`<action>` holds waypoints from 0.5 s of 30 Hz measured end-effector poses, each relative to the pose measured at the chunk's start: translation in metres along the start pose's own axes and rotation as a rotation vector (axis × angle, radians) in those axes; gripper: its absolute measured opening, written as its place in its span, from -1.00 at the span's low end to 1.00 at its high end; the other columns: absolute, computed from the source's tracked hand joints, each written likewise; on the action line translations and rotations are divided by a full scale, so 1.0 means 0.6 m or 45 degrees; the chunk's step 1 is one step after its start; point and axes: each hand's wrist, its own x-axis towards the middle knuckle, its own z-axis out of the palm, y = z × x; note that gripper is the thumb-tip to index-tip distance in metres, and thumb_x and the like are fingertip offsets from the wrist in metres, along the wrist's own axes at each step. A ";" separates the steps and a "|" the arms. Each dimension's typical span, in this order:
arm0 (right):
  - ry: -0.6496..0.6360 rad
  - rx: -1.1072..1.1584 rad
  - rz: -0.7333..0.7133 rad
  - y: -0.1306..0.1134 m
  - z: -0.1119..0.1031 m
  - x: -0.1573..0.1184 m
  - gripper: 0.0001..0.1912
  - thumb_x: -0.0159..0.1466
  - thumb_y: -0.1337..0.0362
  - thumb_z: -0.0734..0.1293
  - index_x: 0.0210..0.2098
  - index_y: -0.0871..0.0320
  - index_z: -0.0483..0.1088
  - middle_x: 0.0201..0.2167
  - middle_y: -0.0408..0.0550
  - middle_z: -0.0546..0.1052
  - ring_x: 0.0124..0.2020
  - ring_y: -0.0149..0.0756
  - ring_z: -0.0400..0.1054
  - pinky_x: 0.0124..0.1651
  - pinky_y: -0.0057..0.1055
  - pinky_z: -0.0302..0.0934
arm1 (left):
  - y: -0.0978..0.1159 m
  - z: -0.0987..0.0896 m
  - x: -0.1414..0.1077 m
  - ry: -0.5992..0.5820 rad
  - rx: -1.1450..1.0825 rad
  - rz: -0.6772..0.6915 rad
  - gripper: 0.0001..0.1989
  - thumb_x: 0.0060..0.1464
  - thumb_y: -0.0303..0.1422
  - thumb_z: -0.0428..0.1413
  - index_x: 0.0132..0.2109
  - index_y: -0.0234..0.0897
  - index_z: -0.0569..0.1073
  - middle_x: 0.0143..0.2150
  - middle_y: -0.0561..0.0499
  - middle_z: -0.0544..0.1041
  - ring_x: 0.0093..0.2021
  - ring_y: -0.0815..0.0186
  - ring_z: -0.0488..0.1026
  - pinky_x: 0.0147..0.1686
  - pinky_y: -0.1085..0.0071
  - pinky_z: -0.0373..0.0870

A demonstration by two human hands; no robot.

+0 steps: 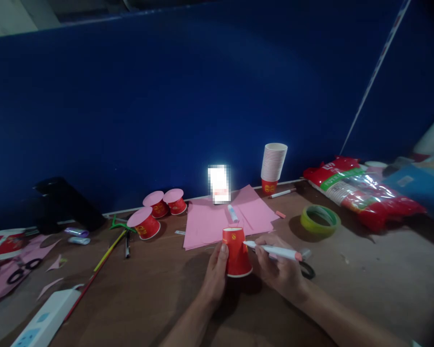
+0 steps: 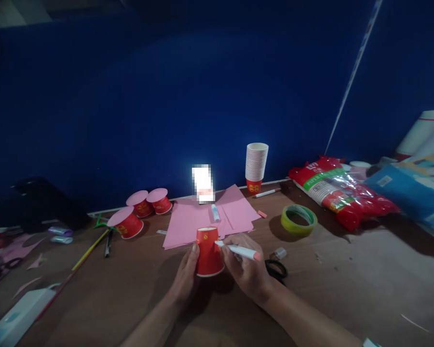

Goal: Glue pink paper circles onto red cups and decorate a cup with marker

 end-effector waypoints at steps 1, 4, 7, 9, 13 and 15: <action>-0.002 0.000 0.008 -0.001 0.000 0.001 -0.91 0.28 0.40 0.22 -0.34 0.11 0.30 -0.46 -0.13 0.45 -0.43 -0.29 0.38 -0.32 -0.36 0.25 | 0.000 -0.001 0.000 -0.010 0.010 0.006 -0.54 0.12 -0.06 0.03 -0.01 -0.31 0.48 -0.10 -0.09 0.57 -0.14 0.18 0.47 -0.11 0.31 0.34; 0.010 0.016 0.015 -0.002 -0.002 0.004 -0.90 0.29 0.41 0.21 -0.34 0.12 0.30 -0.47 -0.12 0.45 -0.45 -0.30 0.38 -0.34 -0.36 0.25 | 0.003 -0.002 0.000 -0.013 0.047 0.022 -0.54 0.13 -0.06 0.02 0.00 -0.31 0.48 -0.09 -0.08 0.57 -0.15 0.18 0.46 -0.12 0.32 0.34; 0.023 0.022 0.007 -0.003 -0.003 0.008 -0.89 0.29 0.41 0.20 -0.34 0.12 0.31 -0.46 -0.11 0.46 -0.43 -0.29 0.38 -0.34 -0.36 0.25 | 0.005 -0.001 0.000 0.006 0.052 0.013 -0.54 0.13 -0.05 0.02 -0.01 -0.30 0.48 -0.09 -0.07 0.57 -0.14 0.18 0.46 -0.11 0.34 0.34; 0.019 0.016 0.008 -0.004 -0.004 0.010 -0.88 0.29 0.40 0.20 -0.35 0.12 0.31 -0.47 -0.11 0.45 -0.44 -0.30 0.38 -0.34 -0.37 0.26 | 0.003 -0.001 0.001 0.006 0.044 0.014 -0.55 0.13 -0.06 0.02 -0.01 -0.30 0.48 -0.09 -0.07 0.57 -0.13 0.19 0.46 -0.10 0.34 0.33; 0.001 0.022 0.032 -0.004 -0.004 0.008 -0.88 0.29 0.40 0.19 -0.36 0.12 0.30 -0.49 -0.12 0.45 -0.47 -0.30 0.37 -0.36 -0.37 0.26 | -0.004 -0.005 0.002 0.004 0.048 0.008 -0.54 0.14 -0.05 0.00 -0.01 -0.31 0.48 -0.11 -0.08 0.57 -0.17 0.21 0.46 -0.12 0.34 0.32; -0.006 0.034 0.033 -0.002 -0.002 0.004 -0.88 0.29 0.40 0.19 -0.36 0.12 0.30 -0.49 -0.11 0.45 -0.46 -0.29 0.37 -0.36 -0.36 0.26 | -0.006 -0.006 0.002 0.017 0.062 0.019 -0.52 0.13 -0.03 0.00 -0.04 -0.32 0.49 -0.14 -0.08 0.57 -0.20 0.21 0.45 -0.16 0.34 0.32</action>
